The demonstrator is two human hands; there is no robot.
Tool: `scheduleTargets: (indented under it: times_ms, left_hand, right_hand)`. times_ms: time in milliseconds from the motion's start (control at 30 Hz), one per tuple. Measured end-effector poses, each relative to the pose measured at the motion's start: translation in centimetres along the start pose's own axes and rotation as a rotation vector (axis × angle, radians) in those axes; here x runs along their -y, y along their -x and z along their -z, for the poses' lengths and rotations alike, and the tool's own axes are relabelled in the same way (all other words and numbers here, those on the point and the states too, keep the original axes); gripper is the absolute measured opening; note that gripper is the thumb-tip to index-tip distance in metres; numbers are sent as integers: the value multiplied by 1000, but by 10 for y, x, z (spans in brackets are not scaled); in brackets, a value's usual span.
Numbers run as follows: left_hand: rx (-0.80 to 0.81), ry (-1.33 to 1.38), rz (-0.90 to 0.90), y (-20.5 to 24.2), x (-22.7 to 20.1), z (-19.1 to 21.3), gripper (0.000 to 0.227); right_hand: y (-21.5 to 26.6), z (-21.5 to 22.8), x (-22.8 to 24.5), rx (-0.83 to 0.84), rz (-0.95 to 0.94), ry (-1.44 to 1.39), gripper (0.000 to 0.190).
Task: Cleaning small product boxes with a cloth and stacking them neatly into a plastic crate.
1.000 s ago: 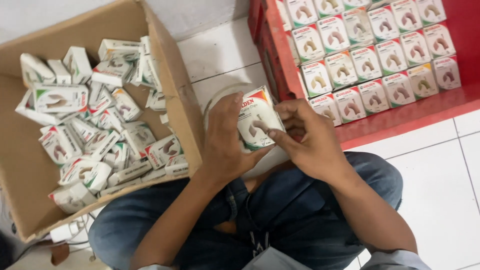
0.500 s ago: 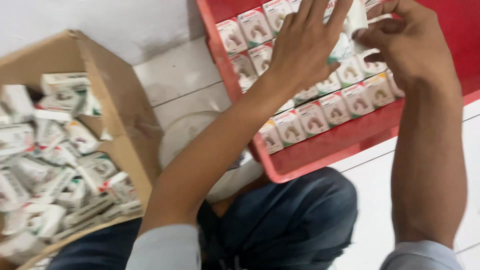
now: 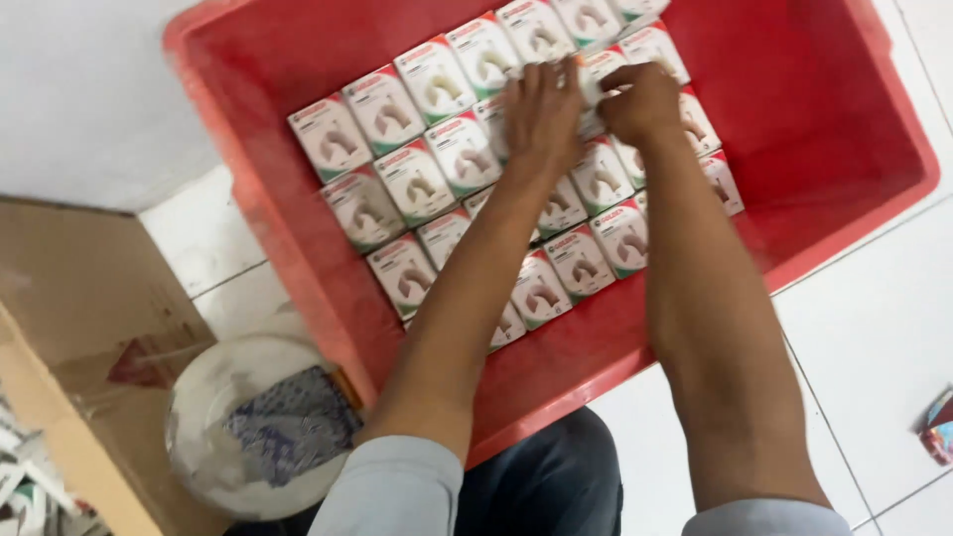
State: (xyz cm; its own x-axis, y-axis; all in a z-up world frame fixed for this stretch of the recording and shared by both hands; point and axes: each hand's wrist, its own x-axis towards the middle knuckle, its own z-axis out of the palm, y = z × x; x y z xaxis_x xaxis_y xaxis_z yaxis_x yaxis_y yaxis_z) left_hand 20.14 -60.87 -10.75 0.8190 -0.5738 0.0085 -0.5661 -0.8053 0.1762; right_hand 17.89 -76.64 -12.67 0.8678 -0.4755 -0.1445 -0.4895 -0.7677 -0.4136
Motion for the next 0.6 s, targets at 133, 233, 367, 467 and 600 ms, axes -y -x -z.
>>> scheduleTargets:
  times_ms: [133, 233, 367, 467, 600]
  left_hand:
    - [-112, 6, -20, 17, 6, -9, 75]
    - [-214, 37, -10, 25, 16, -15, 87]
    - [-127, -50, 25, 21, 22, -19, 98]
    - [29, -121, 118, 23, 24, -2, 117]
    - [259, -72, 253, 39, 45, 56, 112]
  right_hand:
    - [34, 17, 44, 242, -85, 64, 54]
    - [44, 24, 57, 349, -107, 79, 57]
    - [44, 29, 62, 405, -95, 85, 52]
    - [68, 58, 92, 453, -165, 47, 56]
    - [87, 85, 116, 460, -248, 30, 70]
